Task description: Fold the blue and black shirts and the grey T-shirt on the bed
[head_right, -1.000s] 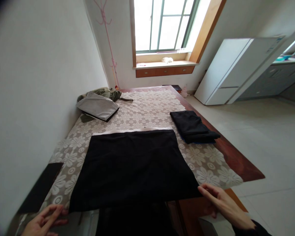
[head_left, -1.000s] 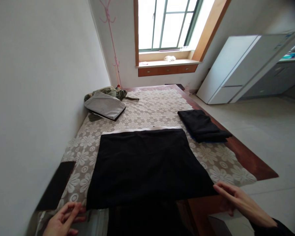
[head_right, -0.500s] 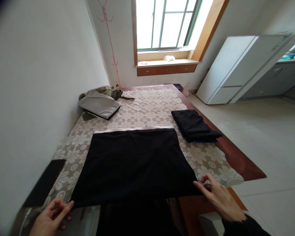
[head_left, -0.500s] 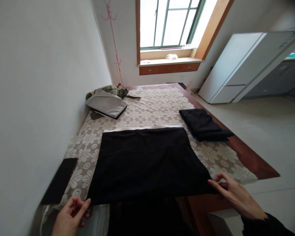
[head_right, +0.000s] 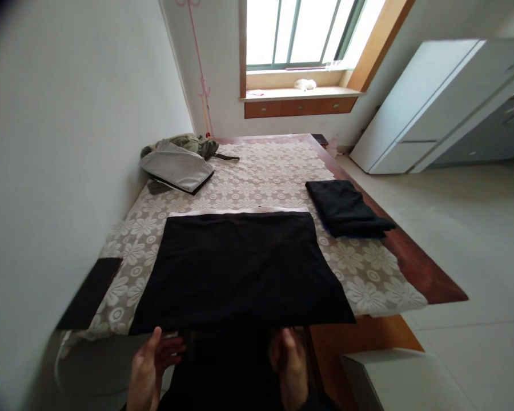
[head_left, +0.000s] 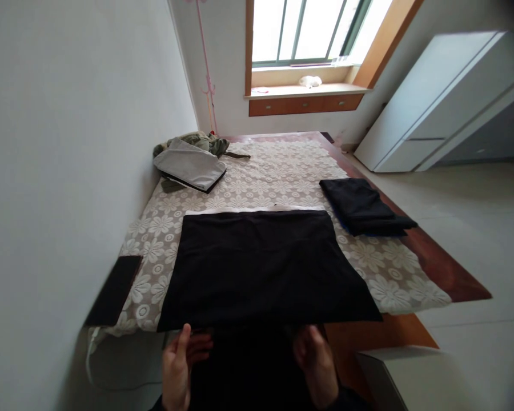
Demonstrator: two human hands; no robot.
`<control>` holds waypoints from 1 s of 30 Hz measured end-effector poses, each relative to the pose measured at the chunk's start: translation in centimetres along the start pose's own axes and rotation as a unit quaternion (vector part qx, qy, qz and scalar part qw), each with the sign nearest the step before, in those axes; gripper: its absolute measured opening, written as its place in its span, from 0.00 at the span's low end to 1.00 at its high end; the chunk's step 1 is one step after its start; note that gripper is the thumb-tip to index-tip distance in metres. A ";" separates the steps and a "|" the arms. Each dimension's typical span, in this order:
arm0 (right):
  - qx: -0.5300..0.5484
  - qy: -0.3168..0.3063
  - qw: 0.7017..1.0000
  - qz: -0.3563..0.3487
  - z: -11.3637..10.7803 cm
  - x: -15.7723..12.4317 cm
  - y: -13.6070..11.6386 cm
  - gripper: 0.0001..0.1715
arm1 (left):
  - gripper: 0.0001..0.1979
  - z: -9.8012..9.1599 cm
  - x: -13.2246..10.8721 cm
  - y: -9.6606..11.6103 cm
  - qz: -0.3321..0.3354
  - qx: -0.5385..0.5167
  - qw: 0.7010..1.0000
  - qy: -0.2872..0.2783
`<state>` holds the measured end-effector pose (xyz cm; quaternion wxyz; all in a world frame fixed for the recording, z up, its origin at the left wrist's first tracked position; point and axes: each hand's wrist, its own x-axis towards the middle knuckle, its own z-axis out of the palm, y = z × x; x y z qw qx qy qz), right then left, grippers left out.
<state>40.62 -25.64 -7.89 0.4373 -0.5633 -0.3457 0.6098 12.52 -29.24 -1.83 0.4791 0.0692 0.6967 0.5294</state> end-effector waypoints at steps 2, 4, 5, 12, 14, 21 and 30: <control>0.018 -0.095 0.995 0.029 4.2 -1.1 1.2 0.35 | 0.31 0.4 0.1 0.2 0.023 0.046 0.999 0.000; 0.011 -0.203 0.978 0.053 7.5 -1.8 1.0 0.34 | 0.30 0.5 0.2 0.7 0.059 0.097 0.994 0.009; -0.002 -0.257 0.965 0.055 8.8 -2.0 0.4 0.33 | 0.30 0.5 0.2 0.9 0.079 0.123 0.989 0.013; -0.015 -0.436 0.895 -0.089 12.8 -1.9 -3.4 0.42 | 0.31 -0.1 0.4 1.7 0.133 0.208 0.969 0.013; -0.001 -0.450 0.890 -0.071 13.3 -1.8 -3.1 0.54 | 0.31 -0.1 0.2 1.7 0.138 0.220 0.965 0.035; 0.013 -0.429 0.902 -0.041 13.1 -2.1 -2.2 0.61 | 0.30 -0.1 0.0 1.6 0.140 0.241 0.959 0.053; 0.028 -0.427 0.902 -0.054 10.6 -1.7 -2.7 0.51 | 0.31 -0.7 -0.2 0.1 0.160 0.160 0.972 -0.068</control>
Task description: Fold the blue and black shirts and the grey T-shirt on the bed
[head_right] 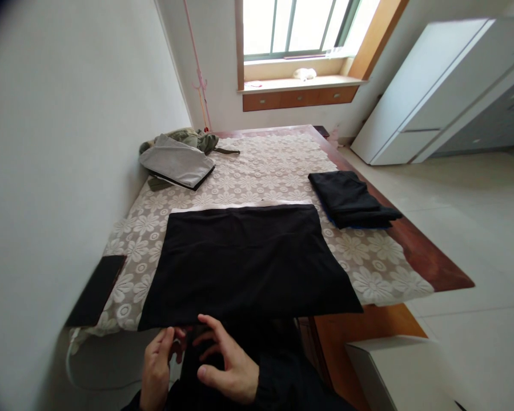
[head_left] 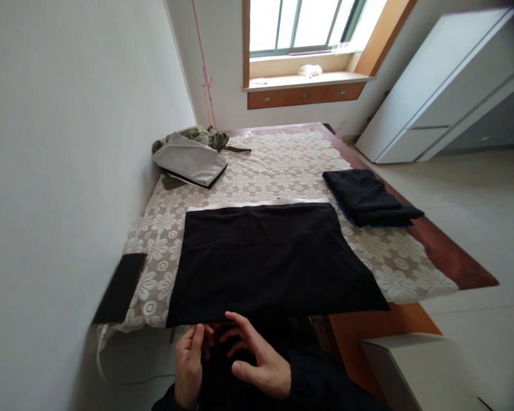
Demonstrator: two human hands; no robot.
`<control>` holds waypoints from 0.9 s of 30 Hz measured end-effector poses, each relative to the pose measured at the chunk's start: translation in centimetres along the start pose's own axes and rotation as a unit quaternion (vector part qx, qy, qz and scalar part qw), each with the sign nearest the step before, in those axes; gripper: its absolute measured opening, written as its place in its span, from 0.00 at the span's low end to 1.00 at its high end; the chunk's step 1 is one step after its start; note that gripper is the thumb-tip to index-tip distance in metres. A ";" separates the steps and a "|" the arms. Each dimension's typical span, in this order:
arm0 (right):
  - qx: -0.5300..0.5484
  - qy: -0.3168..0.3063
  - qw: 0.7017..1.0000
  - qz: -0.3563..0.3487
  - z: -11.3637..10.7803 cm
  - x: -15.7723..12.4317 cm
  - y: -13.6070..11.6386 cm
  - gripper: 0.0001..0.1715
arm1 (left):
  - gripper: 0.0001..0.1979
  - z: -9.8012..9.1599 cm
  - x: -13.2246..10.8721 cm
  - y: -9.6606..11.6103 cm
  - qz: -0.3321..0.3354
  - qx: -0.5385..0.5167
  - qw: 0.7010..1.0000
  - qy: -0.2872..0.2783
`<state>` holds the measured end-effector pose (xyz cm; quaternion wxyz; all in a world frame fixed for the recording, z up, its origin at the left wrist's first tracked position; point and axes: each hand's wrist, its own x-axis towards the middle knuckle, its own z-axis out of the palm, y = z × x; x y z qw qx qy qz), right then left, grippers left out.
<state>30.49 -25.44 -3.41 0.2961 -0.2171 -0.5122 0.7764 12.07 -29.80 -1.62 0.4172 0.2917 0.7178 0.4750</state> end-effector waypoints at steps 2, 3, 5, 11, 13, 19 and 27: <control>-0.015 -0.007 1.000 -0.011 -0.2 -0.2 -0.1 0.51 | 0.30 -0.1 -0.5 0.3 0.021 -0.004 0.999 -0.036; -0.020 -0.010 1.000 -0.017 -0.3 -0.3 -0.1 0.51 | 0.30 -0.1 -0.7 0.5 0.028 -0.009 0.998 -0.046; -0.018 -0.010 0.999 -0.027 -0.5 -0.5 -0.1 0.53 | 0.32 -0.2 -0.9 0.8 0.036 -0.028 0.997 -0.055; -0.001 0.006 1.000 -0.022 -0.8 -0.9 -0.1 0.50 | 0.36 0.4 -1.2 1.6 0.015 -0.017 0.998 -0.052; -0.001 0.013 1.000 -0.021 -0.8 -1.0 -0.1 0.46 | 0.35 0.6 -1.1 1.8 0.006 -0.011 0.999 -0.047; -0.001 0.033 0.999 -0.012 -1.3 -1.5 0.0 0.41 | 0.29 0.6 -0.5 1.3 0.023 0.001 1.000 0.000; -0.007 0.054 0.998 -0.020 -2.1 -2.1 -0.3 0.37 | 0.26 2.2 -0.8 2.8 0.052 0.021 0.993 -0.108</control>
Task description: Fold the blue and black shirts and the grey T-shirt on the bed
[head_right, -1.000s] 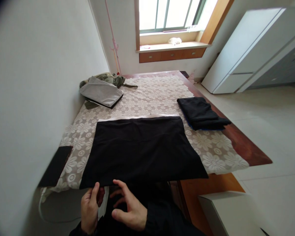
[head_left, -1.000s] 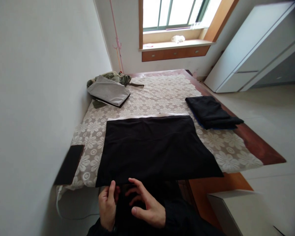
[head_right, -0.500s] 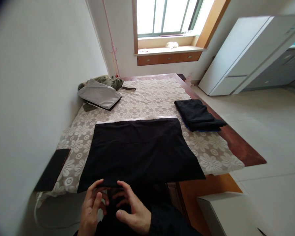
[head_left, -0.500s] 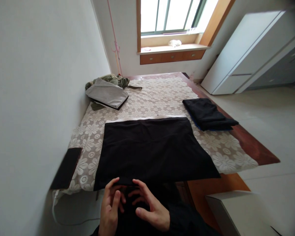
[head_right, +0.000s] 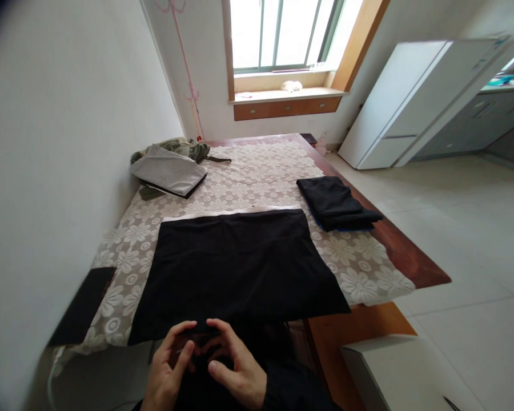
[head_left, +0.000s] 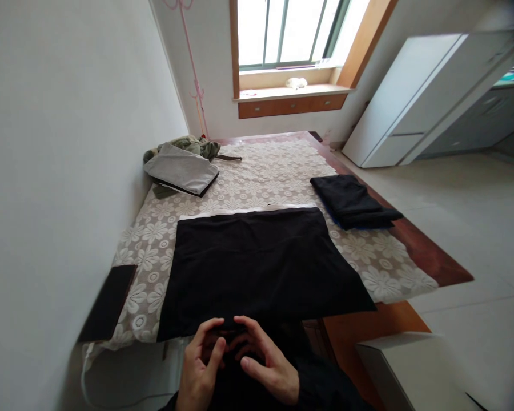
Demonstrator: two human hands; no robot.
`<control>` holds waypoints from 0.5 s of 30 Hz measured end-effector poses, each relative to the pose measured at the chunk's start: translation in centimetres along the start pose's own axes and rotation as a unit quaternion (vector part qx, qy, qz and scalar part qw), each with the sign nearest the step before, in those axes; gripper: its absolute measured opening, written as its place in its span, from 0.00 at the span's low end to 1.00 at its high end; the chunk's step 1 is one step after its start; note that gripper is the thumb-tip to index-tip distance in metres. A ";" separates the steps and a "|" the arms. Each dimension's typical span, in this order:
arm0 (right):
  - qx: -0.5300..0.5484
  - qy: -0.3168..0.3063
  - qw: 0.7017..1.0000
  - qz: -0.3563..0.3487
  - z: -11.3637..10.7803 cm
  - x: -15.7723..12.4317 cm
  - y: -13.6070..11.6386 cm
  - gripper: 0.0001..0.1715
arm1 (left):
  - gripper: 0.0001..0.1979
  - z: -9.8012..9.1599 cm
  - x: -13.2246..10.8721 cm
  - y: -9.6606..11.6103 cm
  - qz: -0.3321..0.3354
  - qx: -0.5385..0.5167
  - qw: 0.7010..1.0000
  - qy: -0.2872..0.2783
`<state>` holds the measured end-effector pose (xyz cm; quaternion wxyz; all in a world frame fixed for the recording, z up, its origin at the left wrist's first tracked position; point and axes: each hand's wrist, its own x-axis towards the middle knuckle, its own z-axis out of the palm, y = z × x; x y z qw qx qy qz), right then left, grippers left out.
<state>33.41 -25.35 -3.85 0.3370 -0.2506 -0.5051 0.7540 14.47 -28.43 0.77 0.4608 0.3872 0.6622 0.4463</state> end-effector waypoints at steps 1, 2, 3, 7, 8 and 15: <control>-0.003 0.004 1.000 0.002 -0.1 -0.1 -0.1 0.37 | 0.25 0.3 0.2 0.0 0.001 0.004 1.000 0.004; -0.007 0.007 1.000 0.003 -0.2 -0.1 -0.2 0.37 | 0.25 0.5 0.4 0.0 0.002 0.006 1.000 0.018; -0.009 0.007 1.000 0.003 -0.3 -0.2 -0.3 0.38 | 0.24 0.6 0.5 -0.2 0.002 0.007 0.999 0.034; -0.003 0.014 1.000 0.001 -0.6 -0.5 -0.7 0.42 | 0.24 0.8 0.8 -0.7 0.008 -0.003 0.997 0.071; -0.003 0.017 1.000 0.002 -0.7 -0.6 -0.8 0.42 | 0.24 0.9 0.8 -0.6 0.009 -0.006 0.998 0.066; 0.007 0.024 1.000 -0.018 -1.1 -1.1 -0.9 0.39 | 0.22 2.5 0.5 0.4 0.025 -0.006 1.000 -0.004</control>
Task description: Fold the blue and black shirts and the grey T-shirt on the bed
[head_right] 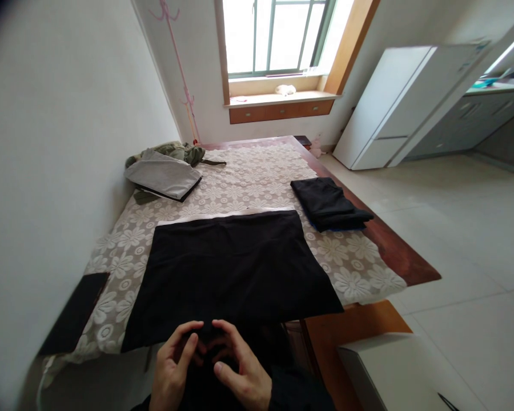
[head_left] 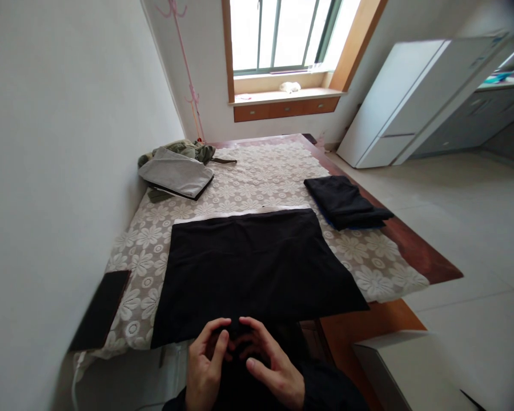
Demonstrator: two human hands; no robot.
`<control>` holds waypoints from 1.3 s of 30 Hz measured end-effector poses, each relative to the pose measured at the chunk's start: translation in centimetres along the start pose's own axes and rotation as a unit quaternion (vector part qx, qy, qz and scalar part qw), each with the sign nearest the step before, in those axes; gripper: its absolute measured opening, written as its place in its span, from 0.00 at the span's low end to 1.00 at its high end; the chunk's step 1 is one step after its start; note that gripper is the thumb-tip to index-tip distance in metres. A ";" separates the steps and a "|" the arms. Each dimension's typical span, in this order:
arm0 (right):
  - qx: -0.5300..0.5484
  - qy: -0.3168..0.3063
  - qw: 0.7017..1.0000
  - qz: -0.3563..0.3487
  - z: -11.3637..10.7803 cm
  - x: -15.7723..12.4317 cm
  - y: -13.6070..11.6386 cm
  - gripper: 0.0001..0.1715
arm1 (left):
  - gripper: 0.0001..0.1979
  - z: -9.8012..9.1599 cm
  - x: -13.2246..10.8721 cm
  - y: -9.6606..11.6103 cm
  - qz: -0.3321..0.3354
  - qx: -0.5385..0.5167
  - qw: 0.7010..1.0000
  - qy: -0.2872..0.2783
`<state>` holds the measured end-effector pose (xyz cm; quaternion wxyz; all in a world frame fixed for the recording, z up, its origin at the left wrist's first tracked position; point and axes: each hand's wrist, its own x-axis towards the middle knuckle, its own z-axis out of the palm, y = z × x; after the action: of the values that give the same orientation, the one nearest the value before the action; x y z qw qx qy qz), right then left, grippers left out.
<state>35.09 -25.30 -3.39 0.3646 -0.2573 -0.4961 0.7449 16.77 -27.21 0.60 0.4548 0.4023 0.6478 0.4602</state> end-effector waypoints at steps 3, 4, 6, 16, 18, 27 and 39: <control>-0.005 0.010 1.000 0.012 -0.4 -0.3 -0.1 0.38 | 0.21 0.3 0.1 -0.1 -0.003 -0.006 1.000 0.030; -0.007 0.014 1.000 0.015 -0.5 -0.4 -0.1 0.38 | 0.21 0.4 0.1 -0.1 -0.007 -0.010 0.999 0.031; -0.010 0.020 1.000 0.018 -0.7 -0.5 -0.1 0.37 | 0.22 0.6 0.0 0.1 -0.014 -0.018 1.000 0.014; -0.009 0.025 0.999 0.018 -1.4 -0.9 -0.8 0.37 | 0.22 2.5 0.0 -0.4 -0.005 -0.049 0.999 -0.020; -0.010 0.032 0.999 0.020 -1.7 -1.0 -0.8 0.39 | 0.22 2.9 0.0 -0.5 -0.004 -0.054 0.998 -0.027; -0.007 0.055 0.998 0.012 -2.1 -1.3 -1.0 0.44 | 0.22 4.5 0.2 0.9 0.007 -0.024 0.999 -0.047; -0.007 0.077 0.997 0.014 -2.9 -1.8 -1.7 0.45 | 0.21 5.9 0.4 1.1 0.004 -0.019 0.996 -0.085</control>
<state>38.85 -24.68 -2.87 0.3893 -0.3240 -0.4682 0.7241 22.46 -25.22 0.66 0.5141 0.4335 0.5963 0.4384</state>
